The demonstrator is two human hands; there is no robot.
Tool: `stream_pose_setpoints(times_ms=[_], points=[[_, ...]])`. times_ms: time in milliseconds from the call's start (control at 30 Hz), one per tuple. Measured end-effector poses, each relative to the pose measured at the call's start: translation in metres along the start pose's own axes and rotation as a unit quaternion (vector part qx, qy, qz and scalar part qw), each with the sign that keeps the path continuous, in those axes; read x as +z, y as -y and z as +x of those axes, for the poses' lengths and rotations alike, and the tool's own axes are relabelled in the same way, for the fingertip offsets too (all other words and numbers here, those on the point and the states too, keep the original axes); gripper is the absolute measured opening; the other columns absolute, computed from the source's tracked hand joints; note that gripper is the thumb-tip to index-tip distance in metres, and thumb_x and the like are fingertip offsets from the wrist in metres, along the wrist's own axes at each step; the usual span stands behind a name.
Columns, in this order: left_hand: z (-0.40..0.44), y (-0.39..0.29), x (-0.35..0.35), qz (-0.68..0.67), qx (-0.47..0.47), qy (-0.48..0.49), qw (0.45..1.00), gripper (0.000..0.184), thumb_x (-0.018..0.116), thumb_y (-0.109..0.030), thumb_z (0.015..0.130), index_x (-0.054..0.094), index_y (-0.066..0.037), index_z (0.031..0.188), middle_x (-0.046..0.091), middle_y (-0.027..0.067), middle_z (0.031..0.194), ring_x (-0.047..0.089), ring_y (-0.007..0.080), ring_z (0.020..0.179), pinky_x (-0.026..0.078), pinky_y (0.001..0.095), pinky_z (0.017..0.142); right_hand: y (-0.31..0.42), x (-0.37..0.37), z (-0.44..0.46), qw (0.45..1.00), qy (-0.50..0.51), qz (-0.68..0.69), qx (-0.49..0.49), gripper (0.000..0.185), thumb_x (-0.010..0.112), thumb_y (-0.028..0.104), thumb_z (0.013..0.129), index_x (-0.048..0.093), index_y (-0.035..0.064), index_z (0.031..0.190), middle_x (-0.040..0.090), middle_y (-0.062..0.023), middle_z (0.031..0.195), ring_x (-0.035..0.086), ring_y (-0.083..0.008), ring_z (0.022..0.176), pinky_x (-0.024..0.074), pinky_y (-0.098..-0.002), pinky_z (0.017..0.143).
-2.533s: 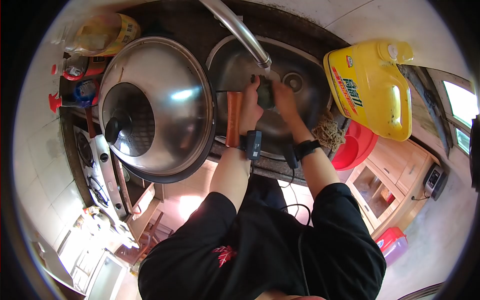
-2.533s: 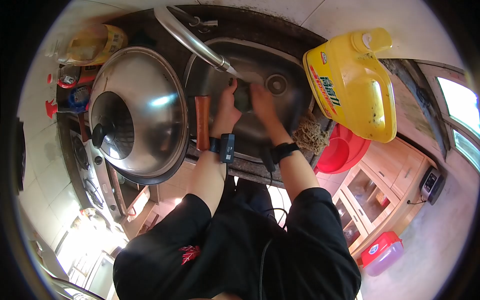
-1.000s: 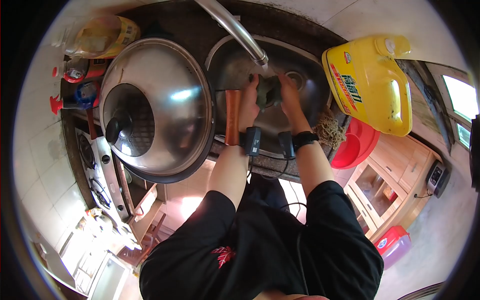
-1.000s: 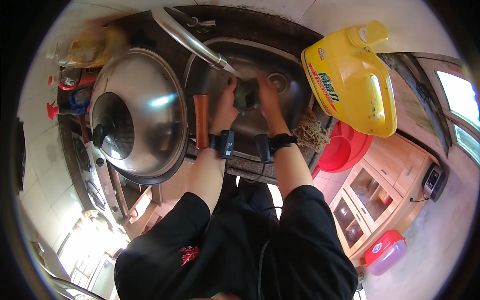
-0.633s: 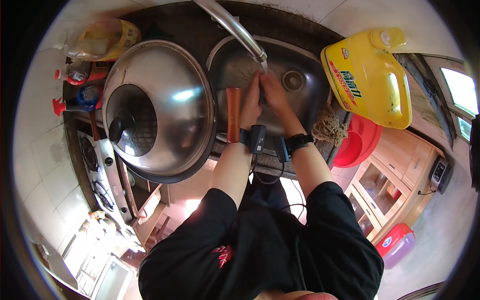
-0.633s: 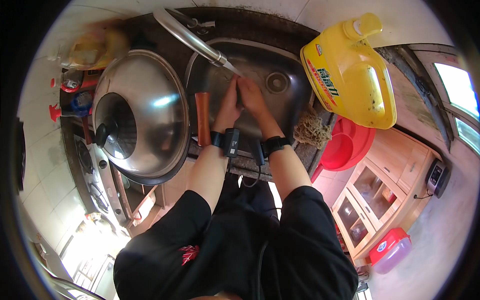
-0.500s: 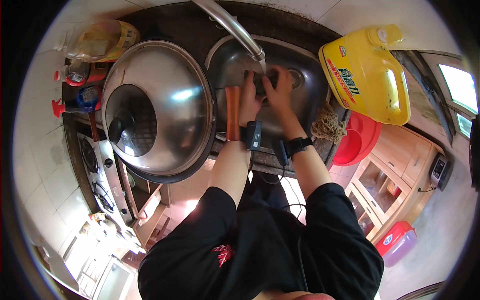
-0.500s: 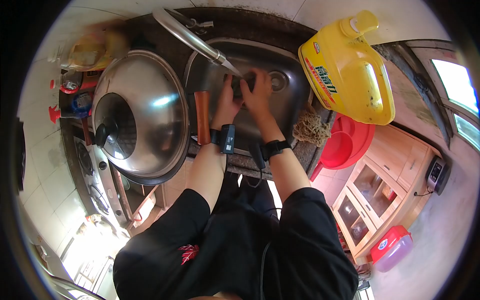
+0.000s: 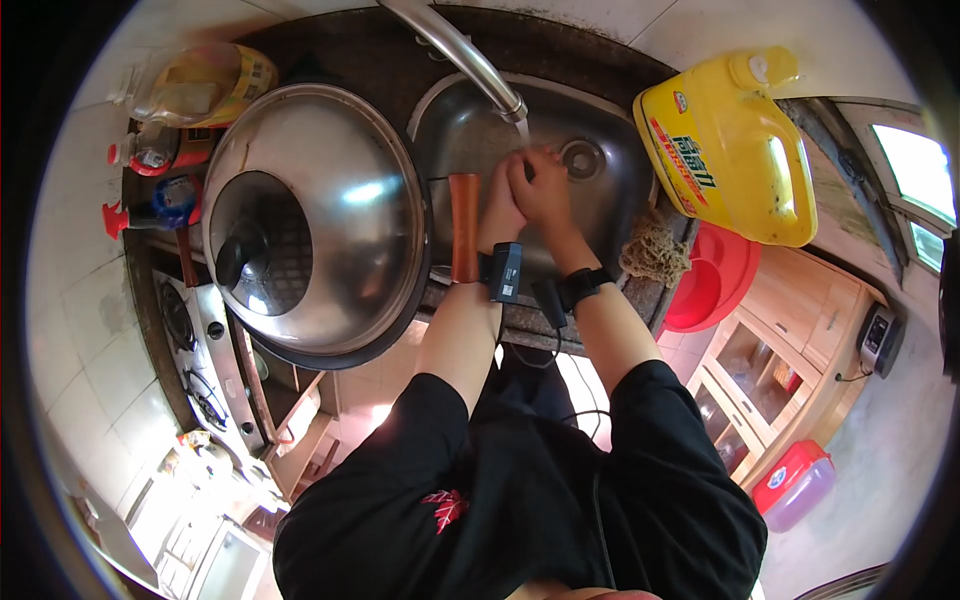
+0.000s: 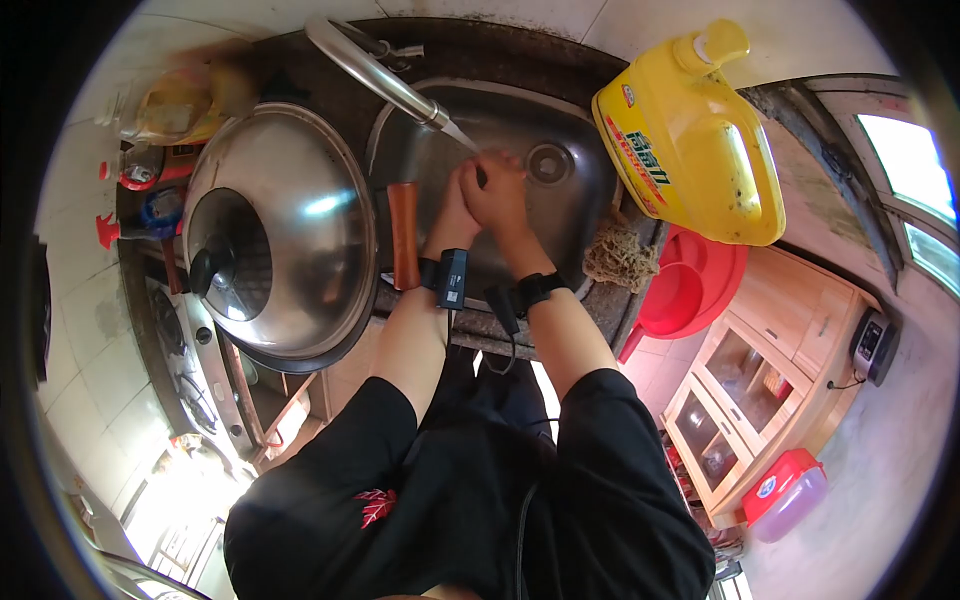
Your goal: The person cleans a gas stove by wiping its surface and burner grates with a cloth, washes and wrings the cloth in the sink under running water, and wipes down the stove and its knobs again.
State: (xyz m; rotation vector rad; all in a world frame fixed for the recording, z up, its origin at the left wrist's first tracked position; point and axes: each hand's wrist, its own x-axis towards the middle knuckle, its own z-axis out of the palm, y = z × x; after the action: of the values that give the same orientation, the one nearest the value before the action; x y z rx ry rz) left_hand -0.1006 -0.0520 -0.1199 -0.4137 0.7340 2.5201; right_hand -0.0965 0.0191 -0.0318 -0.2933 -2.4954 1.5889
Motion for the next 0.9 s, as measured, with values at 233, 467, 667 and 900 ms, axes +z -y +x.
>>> stream_pose_setpoints(times_ms=[233, 467, 667, 900], points=[[-0.002, -0.028, 0.017, -0.135, -0.154, -0.057, 0.977, 0.041, 0.045, -0.042, 0.100, 0.059, -0.004, 0.111, 0.063, 0.0121, 0.107, 0.063, 0.0254, 0.099, 0.053, 0.0390, 0.087, 0.004, 0.007, 0.015, 0.994, 0.034, -0.085, 0.057, 0.036, 0.056, 0.035, 0.091, 0.072, 0.0029, 0.091, 0.067, -0.0244, 0.088, 0.065, -0.0425, 0.085, 0.0504, -0.0457, 0.076], [0.003, -0.018, 0.014, -0.077, -0.108, -0.048, 0.990, 0.034, 0.050, -0.039, 0.098, 0.058, -0.009, 0.110, 0.061, 0.0089, 0.106, 0.061, 0.0225, 0.098, 0.052, 0.0377, 0.082, -0.035, 0.014, 0.022, 0.980, 0.130, 0.023, 0.152, 0.036, 0.054, 0.033, 0.093, 0.068, 0.0015, 0.104, 0.065, -0.0283, 0.096, 0.064, -0.0427, 0.089, 0.0508, -0.0472, 0.078], [-0.017, -0.035, 0.065, 0.003, -0.136, -0.191, 0.972, 0.038, 0.053, -0.040, 0.095, 0.056, -0.013, 0.121, 0.054, 0.0100, 0.126, 0.054, 0.0245, 0.114, 0.047, 0.0468, 0.093, -0.053, -0.008, 0.012, 0.992, 0.078, -0.082, -0.051, 0.036, 0.058, 0.033, 0.092, 0.063, 0.0041, 0.113, 0.058, -0.0202, 0.123, 0.052, -0.0382, 0.119, 0.0419, -0.0398, 0.098], [0.007, -0.010, 0.016, 0.003, -0.106, -0.196, 0.975, 0.035, 0.054, -0.041, 0.096, 0.057, -0.015, 0.120, 0.056, 0.0033, 0.117, 0.054, 0.0190, 0.109, 0.047, 0.0377, 0.091, -0.012, -0.030, 0.000, 0.996, 0.040, -0.054, -0.064, 0.027, 0.063, 0.024, 0.089, 0.063, 0.0016, 0.104, 0.061, -0.0160, 0.103, 0.057, -0.0363, 0.104, 0.0453, -0.0422, 0.091]])
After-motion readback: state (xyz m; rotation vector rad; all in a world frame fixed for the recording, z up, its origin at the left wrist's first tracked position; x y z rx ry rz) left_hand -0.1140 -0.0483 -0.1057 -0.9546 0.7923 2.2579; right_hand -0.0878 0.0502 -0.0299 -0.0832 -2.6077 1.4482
